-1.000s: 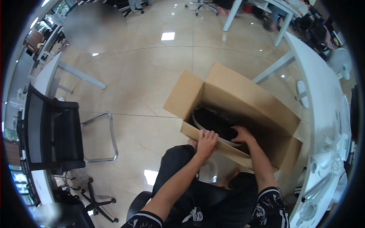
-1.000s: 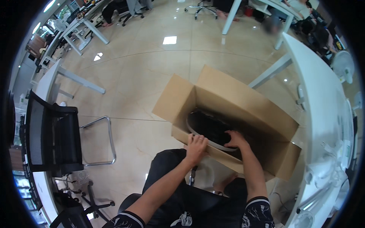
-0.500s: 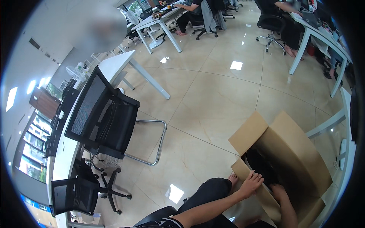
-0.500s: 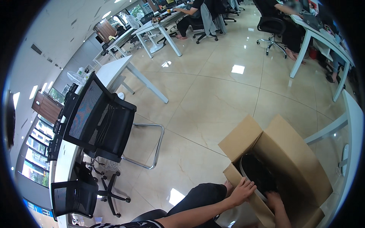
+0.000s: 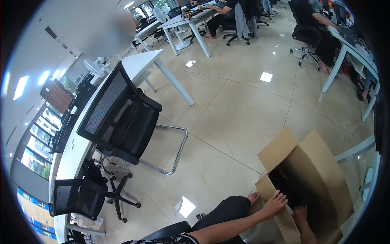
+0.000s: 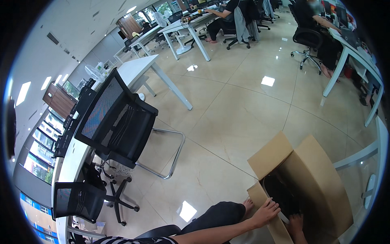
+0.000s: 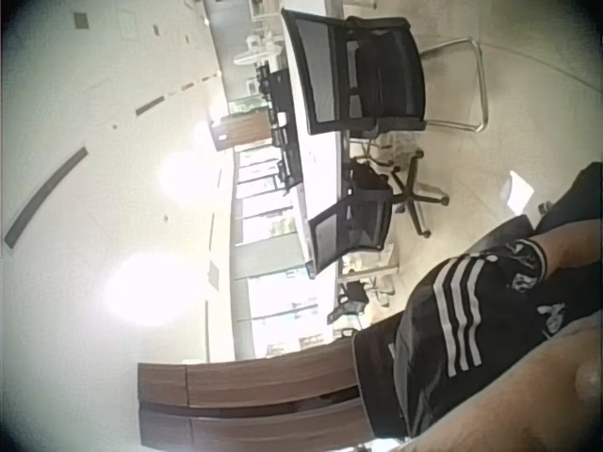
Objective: Unboxing and assembling the components of a standing fan at a desk.
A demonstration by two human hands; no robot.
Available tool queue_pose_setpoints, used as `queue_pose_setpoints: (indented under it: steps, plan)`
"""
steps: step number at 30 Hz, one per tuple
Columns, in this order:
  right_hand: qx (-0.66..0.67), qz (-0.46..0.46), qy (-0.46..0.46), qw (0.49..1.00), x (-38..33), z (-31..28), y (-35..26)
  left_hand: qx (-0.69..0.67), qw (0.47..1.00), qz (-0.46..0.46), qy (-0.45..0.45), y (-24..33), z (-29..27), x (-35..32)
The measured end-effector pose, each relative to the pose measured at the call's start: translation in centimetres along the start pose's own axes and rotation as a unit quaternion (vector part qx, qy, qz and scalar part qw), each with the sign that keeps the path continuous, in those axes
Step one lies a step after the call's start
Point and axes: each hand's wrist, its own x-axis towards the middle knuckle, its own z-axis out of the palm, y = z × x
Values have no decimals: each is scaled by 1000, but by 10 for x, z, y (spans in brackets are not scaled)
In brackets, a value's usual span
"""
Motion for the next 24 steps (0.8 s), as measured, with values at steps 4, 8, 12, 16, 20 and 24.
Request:
queue_pose_setpoints:
  steps: [4, 8, 12, 16, 20, 24]
  plan:
    - [25, 49, -4, 998, 1, -15, -1, -19, 1000, -7, -7, 3, -12, 0]
    - [39, 60, 63, 995, 22, -55, -7, -72, 997, -17, 36, 0, -16, 2]
    - [61, 65, 38, 995, 51, -118, -15, -13, 991, 11, 133, 2, -12, 3]
    - [23, 98, 1, 995, 40, -208, -41, -57, 996, 12, 65, 6, -14, -5]
    - [-16, 126, 38, 991, -5, -315, -90, -69, 996, 9, 63, 8, -19, -14]
    - [-102, 77, 186, 974, -62, -409, -169, 28, 998, 8, 53, 15, -27, -23]
